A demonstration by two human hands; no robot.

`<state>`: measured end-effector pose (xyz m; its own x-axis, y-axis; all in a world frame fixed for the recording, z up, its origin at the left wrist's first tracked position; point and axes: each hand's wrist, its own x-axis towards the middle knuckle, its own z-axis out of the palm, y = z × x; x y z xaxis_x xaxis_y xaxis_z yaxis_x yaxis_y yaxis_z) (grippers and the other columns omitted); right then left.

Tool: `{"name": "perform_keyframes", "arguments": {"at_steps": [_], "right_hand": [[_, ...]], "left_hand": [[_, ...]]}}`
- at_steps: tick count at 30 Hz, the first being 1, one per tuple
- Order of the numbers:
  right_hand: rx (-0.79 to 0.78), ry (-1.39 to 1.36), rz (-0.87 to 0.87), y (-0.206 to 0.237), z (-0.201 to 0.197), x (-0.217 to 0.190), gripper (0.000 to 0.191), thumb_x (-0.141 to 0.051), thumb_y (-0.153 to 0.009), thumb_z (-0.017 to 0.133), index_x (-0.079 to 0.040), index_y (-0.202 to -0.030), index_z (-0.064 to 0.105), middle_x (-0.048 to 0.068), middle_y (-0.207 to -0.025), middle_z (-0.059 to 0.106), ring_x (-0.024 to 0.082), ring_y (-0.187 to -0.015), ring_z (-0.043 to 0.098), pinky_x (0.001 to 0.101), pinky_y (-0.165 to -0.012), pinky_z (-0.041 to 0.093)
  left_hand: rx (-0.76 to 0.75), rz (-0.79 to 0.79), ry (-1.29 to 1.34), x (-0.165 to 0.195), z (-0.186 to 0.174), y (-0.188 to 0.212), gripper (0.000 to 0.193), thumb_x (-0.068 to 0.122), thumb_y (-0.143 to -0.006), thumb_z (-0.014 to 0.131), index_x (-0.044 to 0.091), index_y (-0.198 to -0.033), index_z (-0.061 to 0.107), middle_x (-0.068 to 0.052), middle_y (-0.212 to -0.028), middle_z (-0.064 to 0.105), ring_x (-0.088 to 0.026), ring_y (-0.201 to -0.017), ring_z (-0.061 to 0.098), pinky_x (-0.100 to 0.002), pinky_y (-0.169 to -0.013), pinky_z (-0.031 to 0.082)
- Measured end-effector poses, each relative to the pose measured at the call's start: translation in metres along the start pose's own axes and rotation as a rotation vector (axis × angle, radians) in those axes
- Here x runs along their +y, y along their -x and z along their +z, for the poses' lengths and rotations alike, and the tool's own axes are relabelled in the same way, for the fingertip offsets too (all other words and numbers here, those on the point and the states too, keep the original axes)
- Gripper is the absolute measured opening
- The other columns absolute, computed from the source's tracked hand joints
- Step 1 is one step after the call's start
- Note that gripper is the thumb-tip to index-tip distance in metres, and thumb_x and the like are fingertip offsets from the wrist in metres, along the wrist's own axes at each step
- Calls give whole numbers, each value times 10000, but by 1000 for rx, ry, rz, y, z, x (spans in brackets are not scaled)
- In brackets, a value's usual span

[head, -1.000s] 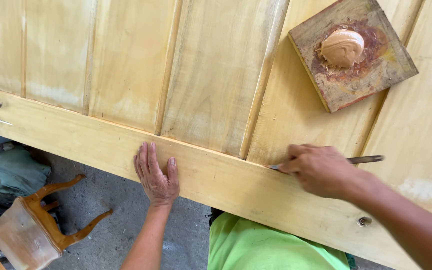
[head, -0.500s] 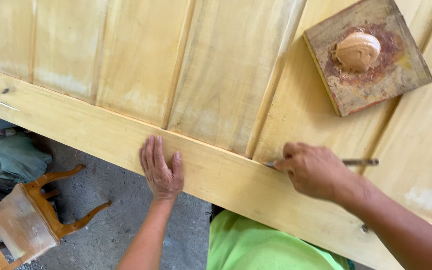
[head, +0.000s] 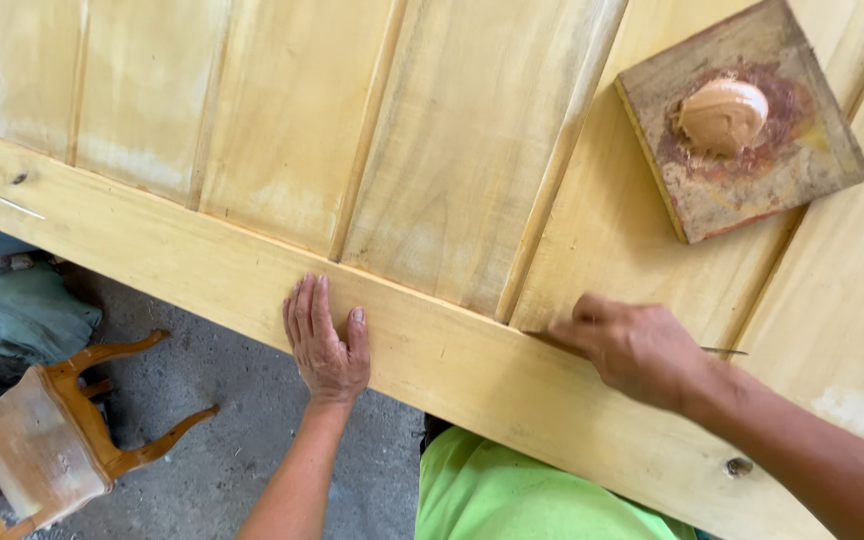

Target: The person applies wood filler along the seams and gaps of a wooden panel door using a small putty knife, drawing filler from a board holding a mound of filler. They work progressively along the horizontal rail, pressing filler into the joints and reloading the knife as they go.

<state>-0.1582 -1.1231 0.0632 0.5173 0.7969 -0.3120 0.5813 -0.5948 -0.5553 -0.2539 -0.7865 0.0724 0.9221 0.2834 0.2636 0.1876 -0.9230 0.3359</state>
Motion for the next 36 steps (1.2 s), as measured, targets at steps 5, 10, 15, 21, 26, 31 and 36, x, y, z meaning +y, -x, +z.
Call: {"name": "perform_keyframes", "arguments": {"at_steps": [5, 10, 15, 21, 26, 31, 36], "right_hand": [[-157, 188, -23, -7, -21, -3, 589, -65, -816, 589, -209, -1385, 634, 73, -1136, 604, 278, -1010, 627, 414, -746, 549], [-414, 178, -46, -20, -58, -5, 474, -118, -898, 556, -313, -1315, 666, -18, -1111, 603, 168, -1090, 579, 353, -814, 539], [-488, 32, 234, -27, -68, -18, 400, -199, -1004, 471, -365, -1297, 687, -81, -1177, 612, 127, -1091, 599, 323, -826, 565], [-369, -16, 206, -29, -60, -23, 404, -179, -901, 554, -294, -1244, 734, -39, -1129, 637, 163, -1120, 607, 390, -924, 513], [-344, -47, 232, -27, -54, -22, 433, -135, -876, 536, -291, -1212, 760, -10, -1104, 646, 187, -1119, 622, 387, -925, 512], [-317, -73, 243, -29, -52, -30, 447, -127, -890, 514, -304, -1207, 773, -6, -1083, 664, 212, -1087, 643, 391, -896, 534], [-266, -114, 235, -25, -48, -31, 417, -144, -890, 529, -272, -1209, 765, 4, -1115, 654, 229, -1074, 635, 415, -896, 518]], "left_hand": [[-8, 10, 13, 3, 2, 0, 573, 318, -1057, 540, -4, -1521, 441, -224, -1550, 478, -401, -1476, 431, -555, -1277, 284], [20, 14, 22, 3, 2, 2, 570, 329, -1053, 537, 0, -1510, 448, -219, -1540, 485, -400, -1473, 427, -555, -1273, 281], [-6, -3, -5, 3, 2, 1, 573, 331, -1049, 536, 2, -1510, 447, -218, -1547, 478, -403, -1481, 419, -563, -1273, 269], [-10, -18, -1, 4, 2, 0, 573, 331, -1052, 534, 2, -1514, 449, -216, -1552, 474, -395, -1481, 419, -559, -1277, 265], [4, 1, 13, 1, 2, 0, 569, 329, -1047, 533, 0, -1504, 451, -216, -1545, 476, -401, -1479, 417, -564, -1272, 262], [-6, -5, 13, -3, 5, 4, 560, 327, -1055, 528, 3, -1506, 454, -213, -1543, 481, -393, -1479, 422, -555, -1279, 267], [-9, 0, 14, -5, 6, 6, 549, 322, -1073, 522, 3, -1515, 448, -208, -1552, 478, -385, -1488, 425, -552, -1292, 275]]}}
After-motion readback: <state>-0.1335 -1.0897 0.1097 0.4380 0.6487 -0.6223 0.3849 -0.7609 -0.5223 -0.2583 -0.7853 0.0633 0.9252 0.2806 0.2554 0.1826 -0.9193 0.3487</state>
